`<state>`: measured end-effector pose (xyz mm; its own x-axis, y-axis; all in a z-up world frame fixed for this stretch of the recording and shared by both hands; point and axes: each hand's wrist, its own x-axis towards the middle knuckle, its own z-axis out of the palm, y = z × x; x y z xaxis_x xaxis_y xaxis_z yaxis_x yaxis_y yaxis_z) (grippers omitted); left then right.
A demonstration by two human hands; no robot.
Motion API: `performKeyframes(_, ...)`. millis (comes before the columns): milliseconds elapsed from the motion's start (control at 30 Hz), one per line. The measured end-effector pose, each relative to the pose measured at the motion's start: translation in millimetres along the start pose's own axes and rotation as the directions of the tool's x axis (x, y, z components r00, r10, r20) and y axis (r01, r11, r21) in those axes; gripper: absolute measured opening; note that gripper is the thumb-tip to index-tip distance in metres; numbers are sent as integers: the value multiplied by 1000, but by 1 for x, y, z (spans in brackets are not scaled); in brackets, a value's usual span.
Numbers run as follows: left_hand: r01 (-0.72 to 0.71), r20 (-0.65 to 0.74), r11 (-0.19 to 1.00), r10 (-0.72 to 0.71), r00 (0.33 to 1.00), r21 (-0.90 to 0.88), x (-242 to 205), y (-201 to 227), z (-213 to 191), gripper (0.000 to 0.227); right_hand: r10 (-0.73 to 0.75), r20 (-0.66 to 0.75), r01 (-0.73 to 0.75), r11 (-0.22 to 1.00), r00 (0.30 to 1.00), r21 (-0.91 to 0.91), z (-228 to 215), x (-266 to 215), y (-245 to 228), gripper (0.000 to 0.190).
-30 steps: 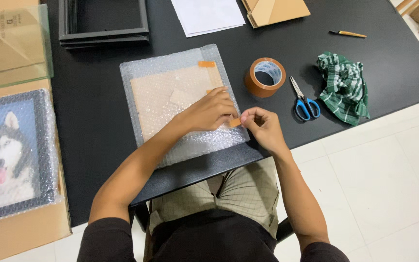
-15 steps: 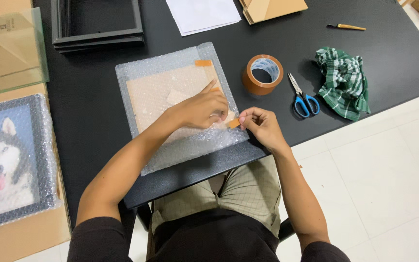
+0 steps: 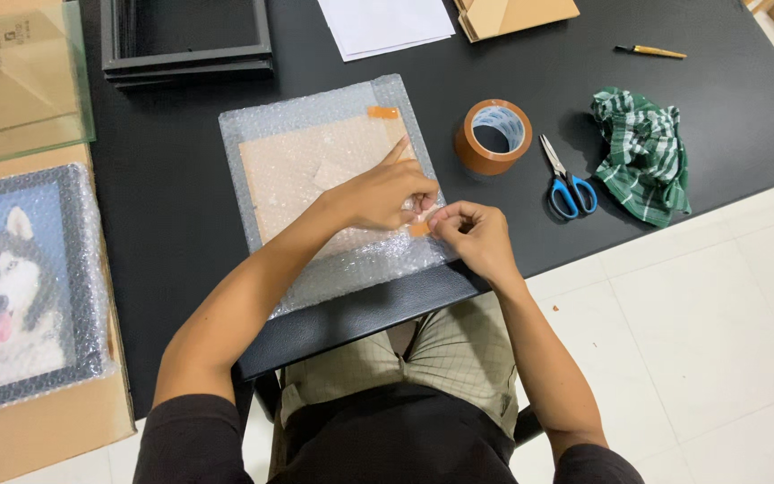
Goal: The person secures bubble wrap around a flat object by cutting pieces of tape with scissors and applying them to the edges of the wrap.
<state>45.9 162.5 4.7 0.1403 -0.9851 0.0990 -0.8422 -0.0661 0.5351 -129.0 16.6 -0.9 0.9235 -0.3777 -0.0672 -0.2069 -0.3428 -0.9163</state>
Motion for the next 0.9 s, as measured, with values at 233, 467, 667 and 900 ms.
performKeyframes(233,18,9,1000,-18,1000,-19,6,-9,5,23,17,-51,-25,986,999,-162,6,8,1,7)
performKeyframes(467,16,14,1000,-15,1000,-16,5,-15,7,20,29,-70,-46,967,997,-251,8,5,-13,16)
performKeyframes(667,31,13,999,-30,999,-23,2,-8,0,15,21,-101,-54,940,995,-337,12,3,-21,19)
performKeyframes(900,76,8,970,-76,997,-230,-11,12,-17,21,0,-120,-44,931,993,-364,13,2,-15,19)
